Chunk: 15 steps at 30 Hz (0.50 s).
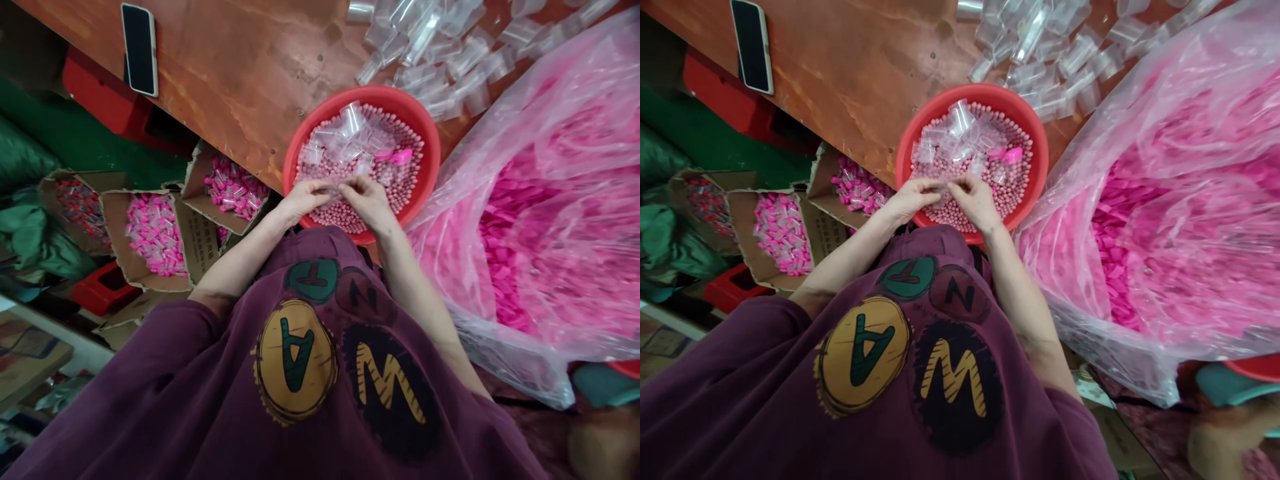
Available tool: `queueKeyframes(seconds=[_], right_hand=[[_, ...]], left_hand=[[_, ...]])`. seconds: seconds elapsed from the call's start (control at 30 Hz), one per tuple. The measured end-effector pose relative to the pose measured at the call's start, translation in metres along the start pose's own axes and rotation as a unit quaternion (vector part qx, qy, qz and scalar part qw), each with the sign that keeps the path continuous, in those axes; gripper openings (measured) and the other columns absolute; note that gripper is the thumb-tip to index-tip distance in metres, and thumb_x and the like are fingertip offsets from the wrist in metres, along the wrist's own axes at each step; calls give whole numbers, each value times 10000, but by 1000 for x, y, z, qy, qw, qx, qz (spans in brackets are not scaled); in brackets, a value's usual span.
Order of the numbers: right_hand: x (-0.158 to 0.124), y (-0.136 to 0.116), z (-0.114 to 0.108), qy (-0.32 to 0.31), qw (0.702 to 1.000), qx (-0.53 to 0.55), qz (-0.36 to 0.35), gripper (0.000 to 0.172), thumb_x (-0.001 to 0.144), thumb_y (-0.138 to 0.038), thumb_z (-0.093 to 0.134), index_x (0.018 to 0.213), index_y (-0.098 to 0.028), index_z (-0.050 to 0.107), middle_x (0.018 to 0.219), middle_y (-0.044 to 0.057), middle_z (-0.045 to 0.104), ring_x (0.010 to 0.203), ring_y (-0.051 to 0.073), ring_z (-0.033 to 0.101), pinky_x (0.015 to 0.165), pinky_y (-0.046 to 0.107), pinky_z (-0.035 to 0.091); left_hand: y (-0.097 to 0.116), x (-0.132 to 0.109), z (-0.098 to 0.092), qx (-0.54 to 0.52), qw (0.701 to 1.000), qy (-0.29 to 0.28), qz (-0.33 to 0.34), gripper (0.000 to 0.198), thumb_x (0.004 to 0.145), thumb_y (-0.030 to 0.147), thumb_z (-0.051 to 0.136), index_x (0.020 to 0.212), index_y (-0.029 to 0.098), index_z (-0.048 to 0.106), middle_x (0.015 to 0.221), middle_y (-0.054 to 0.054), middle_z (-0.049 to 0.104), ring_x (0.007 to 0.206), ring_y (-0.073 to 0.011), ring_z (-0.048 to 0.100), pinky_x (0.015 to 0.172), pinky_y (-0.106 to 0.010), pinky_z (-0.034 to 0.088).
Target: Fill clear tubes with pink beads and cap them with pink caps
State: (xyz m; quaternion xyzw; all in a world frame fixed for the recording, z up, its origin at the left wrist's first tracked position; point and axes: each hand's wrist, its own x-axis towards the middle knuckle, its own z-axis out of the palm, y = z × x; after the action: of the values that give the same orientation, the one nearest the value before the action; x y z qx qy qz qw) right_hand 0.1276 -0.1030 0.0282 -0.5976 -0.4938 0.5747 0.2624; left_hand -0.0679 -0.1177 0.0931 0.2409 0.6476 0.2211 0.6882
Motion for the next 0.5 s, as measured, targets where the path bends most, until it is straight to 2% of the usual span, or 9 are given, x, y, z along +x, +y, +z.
queueKeyframes(seconds=[0.03, 0.1, 0.17, 0.23, 0.33, 0.4, 0.5], right_hand=[[-12, -2, 3, -2, 1000, 13, 17, 477, 940, -714, 855, 970, -248, 755, 905, 27, 763, 921, 233, 732, 965, 448, 679], [-31, 0, 6, 32, 997, 43, 58, 394, 923, -630, 838, 863, -259, 717, 842, 13, 742, 868, 222, 704, 938, 426, 665], [-43, 6, 5, 51, 993, 63, 88, 349, 922, -590, 814, 845, -267, 703, 834, 11, 744, 852, 225, 698, 925, 422, 660], [-49, 14, -3, 44, 994, 39, 94, 302, 971, -549, 765, 879, -265, 721, 863, 29, 763, 877, 245, 720, 936, 438, 665], [-53, 21, -22, 85, 986, -129, 59, 215, 1069, -370, 638, 1038, -228, 797, 1061, 116, 811, 1062, 309, 768, 1083, 519, 662], [-54, 20, -30, 103, 957, -270, 30, 299, 1088, -237, 568, 1206, -184, 837, 1272, 197, 799, 1242, 368, 747, 1203, 598, 614], [-52, 10, -30, 30, 914, -404, 9, 427, 1128, -177, 513, 1404, -174, 838, 1519, 262, 723, 1428, 457, 662, 1247, 704, 553]], left_hand=[[-1, 1, 4, 52, 998, 1, 25, 325, 890, 93, 868, 1213, 130, 865, 1055, -49, 842, 996, -186, 772, 1019, -323, 626], [-4, 0, 12, 179, 981, 7, 80, 348, 853, 103, 922, 1195, 146, 877, 1147, -89, 830, 1203, -282, 774, 1158, -394, 606], [-6, -5, 18, 300, 946, 8, 124, 300, 882, 93, 897, 1173, 163, 880, 1270, -142, 810, 1387, -360, 715, 1275, -452, 554], [-8, -11, 23, 387, 910, 5, 150, 241, 942, 96, 833, 1169, 165, 874, 1396, -191, 772, 1508, -410, 639, 1340, -492, 509], [-10, -15, 32, 452, 879, -18, 152, 161, 977, 142, 805, 1128, 143, 862, 1448, -228, 733, 1511, -445, 630, 1338, -521, 515], [-13, -11, 42, 457, 879, -62, 125, 127, 977, 162, 803, 1089, 133, 857, 1384, -224, 743, 1411, -437, 699, 1291, -523, 552], [-17, 0, 54, 457, 880, -106, 79, 140, 975, 126, 789, 1096, 116, 858, 1365, -223, 753, 1325, -417, 756, 1263, -515, 568]])
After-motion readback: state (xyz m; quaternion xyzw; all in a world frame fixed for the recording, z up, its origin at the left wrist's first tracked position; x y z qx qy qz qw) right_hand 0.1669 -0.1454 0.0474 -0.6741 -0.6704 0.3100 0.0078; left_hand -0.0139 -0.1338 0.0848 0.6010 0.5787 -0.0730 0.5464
